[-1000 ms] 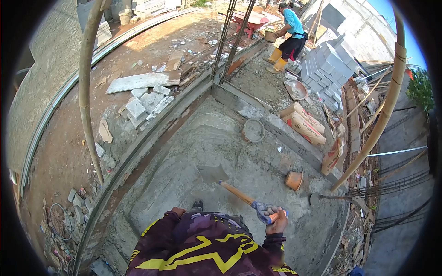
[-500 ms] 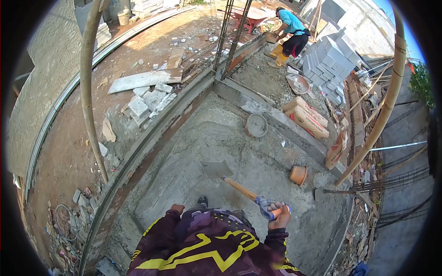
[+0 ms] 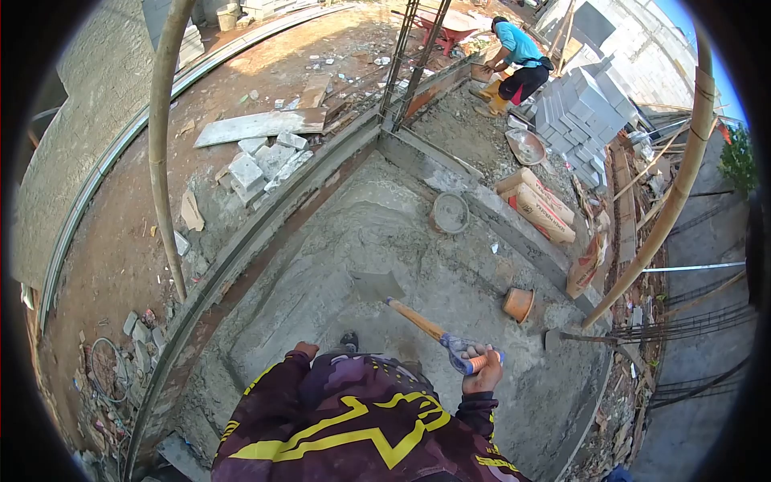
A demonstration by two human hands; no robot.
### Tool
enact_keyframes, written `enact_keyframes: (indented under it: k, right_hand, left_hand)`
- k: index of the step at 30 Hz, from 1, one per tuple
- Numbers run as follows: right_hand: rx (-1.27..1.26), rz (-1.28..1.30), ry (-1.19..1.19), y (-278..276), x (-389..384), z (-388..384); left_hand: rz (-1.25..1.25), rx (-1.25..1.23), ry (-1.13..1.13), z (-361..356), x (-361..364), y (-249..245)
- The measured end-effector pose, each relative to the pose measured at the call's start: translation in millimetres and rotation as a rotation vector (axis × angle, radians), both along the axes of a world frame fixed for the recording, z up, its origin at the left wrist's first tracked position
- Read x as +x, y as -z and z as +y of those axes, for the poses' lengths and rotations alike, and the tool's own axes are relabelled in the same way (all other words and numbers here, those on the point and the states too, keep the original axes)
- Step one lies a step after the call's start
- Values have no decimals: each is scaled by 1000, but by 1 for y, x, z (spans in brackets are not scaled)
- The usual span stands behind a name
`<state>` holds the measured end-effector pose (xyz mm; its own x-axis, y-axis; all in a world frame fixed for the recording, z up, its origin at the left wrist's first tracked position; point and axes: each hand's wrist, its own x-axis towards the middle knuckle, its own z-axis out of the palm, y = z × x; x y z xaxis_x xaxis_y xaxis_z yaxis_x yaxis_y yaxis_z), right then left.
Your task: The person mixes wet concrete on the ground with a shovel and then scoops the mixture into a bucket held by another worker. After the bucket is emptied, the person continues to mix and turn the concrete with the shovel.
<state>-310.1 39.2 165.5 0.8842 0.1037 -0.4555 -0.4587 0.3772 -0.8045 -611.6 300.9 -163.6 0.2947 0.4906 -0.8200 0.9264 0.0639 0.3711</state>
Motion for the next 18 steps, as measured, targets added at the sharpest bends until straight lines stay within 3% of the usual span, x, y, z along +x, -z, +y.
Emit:
enact_keyframes:
  k: [1,5,10,14,17,18]
  right_hand:
    - [12,8,15,-1,-2,-1]
    - [50,34,47,-5,-7,-2]
    - [67,44,60,0,-12,-6]
    - [59,38,60,2,-16,-8]
    - [69,50,70,4,-19,-11]
    - [79,53,71,5,-20,-12]
  left_hand:
    - [-11,16,52,0,-5,27]
    - [-1,-7,33,-1,-4,36]
    - [-114,49,190,-3,-15,60]
    - [-178,73,194,-6,-19,59]
    - [-18,51,296,-8,-16,61]
    - [-87,59,287,-8,-17,61]
